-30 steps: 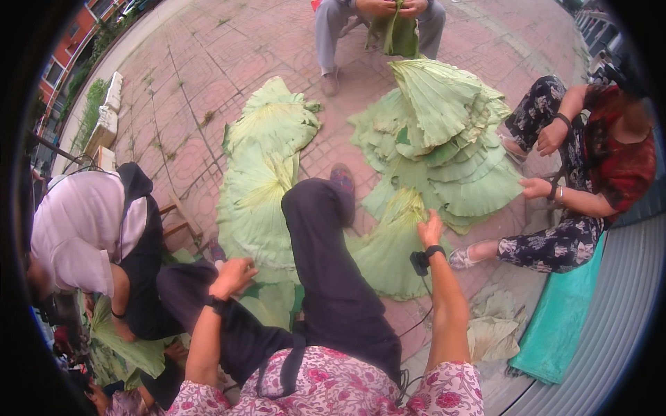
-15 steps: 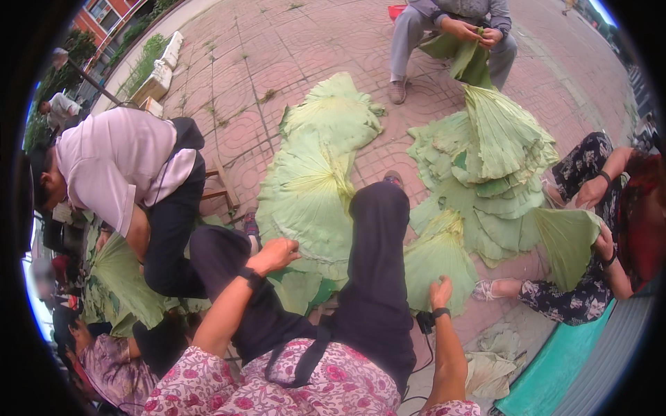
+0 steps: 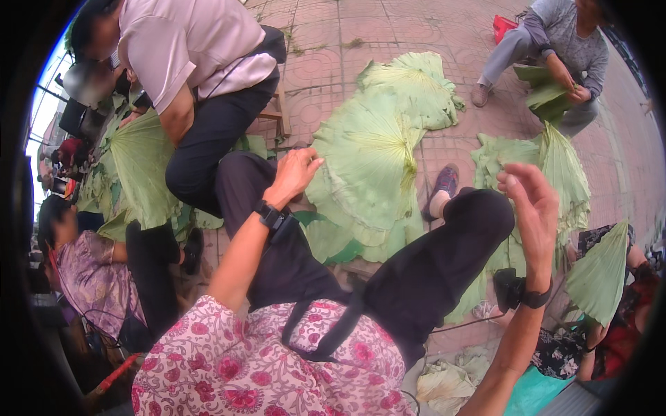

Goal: The person sits on the ground and repeatedly folds and stacks large green leaves by hand. They pick up leaves from a pile, fold them into smaller bundles, and place them into a growing stack. Other people nearby perform the same task.

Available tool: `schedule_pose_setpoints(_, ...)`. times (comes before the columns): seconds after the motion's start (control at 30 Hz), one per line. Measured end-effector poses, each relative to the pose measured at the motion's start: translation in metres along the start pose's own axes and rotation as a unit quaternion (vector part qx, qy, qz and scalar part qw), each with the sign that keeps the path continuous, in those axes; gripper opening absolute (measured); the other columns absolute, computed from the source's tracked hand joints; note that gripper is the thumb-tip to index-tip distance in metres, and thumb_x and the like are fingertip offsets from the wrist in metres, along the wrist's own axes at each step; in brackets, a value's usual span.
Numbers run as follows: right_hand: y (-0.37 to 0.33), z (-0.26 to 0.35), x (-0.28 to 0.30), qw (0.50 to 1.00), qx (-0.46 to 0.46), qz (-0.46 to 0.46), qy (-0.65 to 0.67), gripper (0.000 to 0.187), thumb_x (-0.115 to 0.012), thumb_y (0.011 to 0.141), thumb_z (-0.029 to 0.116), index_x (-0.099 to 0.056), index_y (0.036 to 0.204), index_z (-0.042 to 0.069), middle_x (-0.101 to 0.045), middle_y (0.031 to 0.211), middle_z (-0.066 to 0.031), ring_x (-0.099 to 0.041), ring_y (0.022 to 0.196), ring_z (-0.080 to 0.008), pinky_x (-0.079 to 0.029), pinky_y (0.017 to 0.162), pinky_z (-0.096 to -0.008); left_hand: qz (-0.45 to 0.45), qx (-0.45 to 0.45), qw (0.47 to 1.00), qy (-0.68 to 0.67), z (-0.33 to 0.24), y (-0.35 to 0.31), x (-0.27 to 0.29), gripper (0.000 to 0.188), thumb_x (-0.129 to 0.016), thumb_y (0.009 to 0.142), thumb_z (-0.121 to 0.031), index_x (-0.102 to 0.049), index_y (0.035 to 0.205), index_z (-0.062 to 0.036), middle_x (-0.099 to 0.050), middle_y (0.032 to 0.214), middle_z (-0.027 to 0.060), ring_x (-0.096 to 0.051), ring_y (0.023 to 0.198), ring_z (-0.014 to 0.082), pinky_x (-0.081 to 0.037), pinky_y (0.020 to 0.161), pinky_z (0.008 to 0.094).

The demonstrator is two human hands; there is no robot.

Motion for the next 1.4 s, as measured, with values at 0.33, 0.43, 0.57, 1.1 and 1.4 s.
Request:
schedule_pose_setpoints(0.33,0.021,-0.088,-0.335,0.890,0.055,0.425,-0.157,0.027,-0.067,0.085,0.021,-0.070,0.104,0.003,-0.071,0.099,-0.0212,-0.067,0.098,-0.0396,-0.052,0.085,-0.0485,-0.079,0.092,0.989,-0.080,0.018,-0.008,0.048,0.029,-0.062,0.094,-0.031,-0.070,0.093,-0.0024,-0.068,0.073,0.0135,-0.066,0.070,0.0321,-0.051,0.069,0.0417)
schedule_pose_setpoints(0.43,-0.013,-0.213,-0.385,0.871,-0.014,0.416,-0.262,0.047,-0.075,0.083,0.024,-0.062,0.120,-0.001,-0.069,0.111,-0.0227,-0.066,0.106,-0.0395,-0.053,0.089,-0.0455,-0.095,0.094,0.987,-0.093,0.014,-0.017,0.057,0.028,-0.064,0.094,-0.030,-0.069,0.093,-0.0021,-0.067,0.070,0.0123,-0.066,0.067,0.0308,-0.050,0.067,0.0404)
schedule_pose_setpoints(0.57,-0.043,-0.272,-0.406,0.855,-0.096,0.420,-0.289,0.062,-0.081,0.078,0.031,-0.057,0.126,-0.001,-0.066,0.119,-0.0248,-0.063,0.112,-0.0417,-0.052,0.092,-0.0475,-0.083,0.124,0.982,-0.115,0.019,-0.034,0.067,0.024,-0.064,0.095,-0.025,-0.069,0.093,-0.0017,-0.067,0.070,0.0119,-0.066,0.067,0.0294,-0.050,0.066,0.0391)
schedule_pose_setpoints(1.1,0.034,-0.159,-0.385,0.839,-0.293,0.424,0.172,0.023,-0.072,0.090,0.014,-0.074,0.108,0.001,-0.074,0.091,-0.0042,-0.069,0.074,-0.0124,-0.055,0.070,-0.0281,-0.094,0.088,0.989,-0.078,0.033,-0.033,0.064,0.023,-0.063,0.094,-0.025,-0.067,0.091,-0.0020,-0.064,0.072,0.0149,-0.065,0.072,0.0363,-0.049,0.067,0.0431)
schedule_pose_setpoints(1.4,0.124,-0.025,-0.236,0.858,-0.217,0.295,0.361,0.033,-0.066,0.093,0.009,-0.061,0.124,-0.004,-0.071,0.110,-0.0123,-0.071,0.093,-0.0202,-0.059,0.085,-0.0341,0.107,0.013,0.990,-0.089,0.007,-0.022,0.024,0.067,-0.069,0.090,-0.041,-0.046,0.139,-0.0013,-0.060,0.124,0.0248,-0.057,0.116,0.0408,-0.044,0.096,0.0494)
Point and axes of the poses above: each hand's wrist, its own y-axis towards the middle knuckle, its own x-axis out of the back of the hand, z = x × y, the point moved 4 cm from there along y, towards the middle knuckle
